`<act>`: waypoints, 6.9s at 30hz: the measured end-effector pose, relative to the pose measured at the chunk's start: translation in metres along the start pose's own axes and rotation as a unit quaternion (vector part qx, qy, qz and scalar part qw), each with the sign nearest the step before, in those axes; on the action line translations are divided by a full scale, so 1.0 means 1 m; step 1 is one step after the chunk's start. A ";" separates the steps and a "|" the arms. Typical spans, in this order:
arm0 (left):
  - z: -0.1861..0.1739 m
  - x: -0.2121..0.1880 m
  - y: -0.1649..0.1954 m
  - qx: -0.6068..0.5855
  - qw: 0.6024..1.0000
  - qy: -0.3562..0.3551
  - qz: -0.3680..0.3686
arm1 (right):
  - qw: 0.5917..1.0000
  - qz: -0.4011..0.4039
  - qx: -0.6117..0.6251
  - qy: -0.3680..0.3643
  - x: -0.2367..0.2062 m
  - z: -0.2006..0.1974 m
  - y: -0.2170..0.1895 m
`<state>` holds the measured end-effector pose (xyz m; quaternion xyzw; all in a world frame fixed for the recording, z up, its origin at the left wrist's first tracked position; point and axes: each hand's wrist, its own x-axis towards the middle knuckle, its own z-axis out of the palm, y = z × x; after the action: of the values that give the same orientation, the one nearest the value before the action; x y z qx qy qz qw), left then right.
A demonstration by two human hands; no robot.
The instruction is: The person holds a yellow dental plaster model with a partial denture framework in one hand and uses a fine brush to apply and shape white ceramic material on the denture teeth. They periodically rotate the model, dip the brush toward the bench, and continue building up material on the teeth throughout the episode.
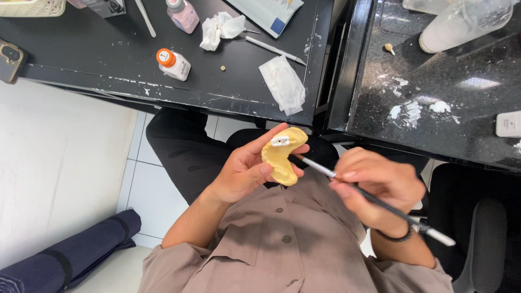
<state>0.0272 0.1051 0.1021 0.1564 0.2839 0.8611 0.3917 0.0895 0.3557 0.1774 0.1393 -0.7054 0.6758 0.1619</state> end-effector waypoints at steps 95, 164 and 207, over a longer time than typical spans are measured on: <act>-0.044 -0.082 0.036 -0.045 0.972 0.183 0.140 | 0.996 0.066 0.052 0.031 0.037 0.080 0.054; 0.002 -0.041 -0.002 0.044 0.992 0.078 0.086 | 0.990 -0.014 -0.075 -0.123 0.020 0.061 -0.010; 0.004 -0.043 -0.004 0.056 0.991 0.082 0.086 | 0.988 -0.010 -0.078 -0.135 0.019 0.061 -0.013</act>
<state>0.0594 0.0758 0.1012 0.1305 0.3482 0.8842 0.2826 0.0757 0.2950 0.1953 0.2234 -0.7698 0.5922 0.0824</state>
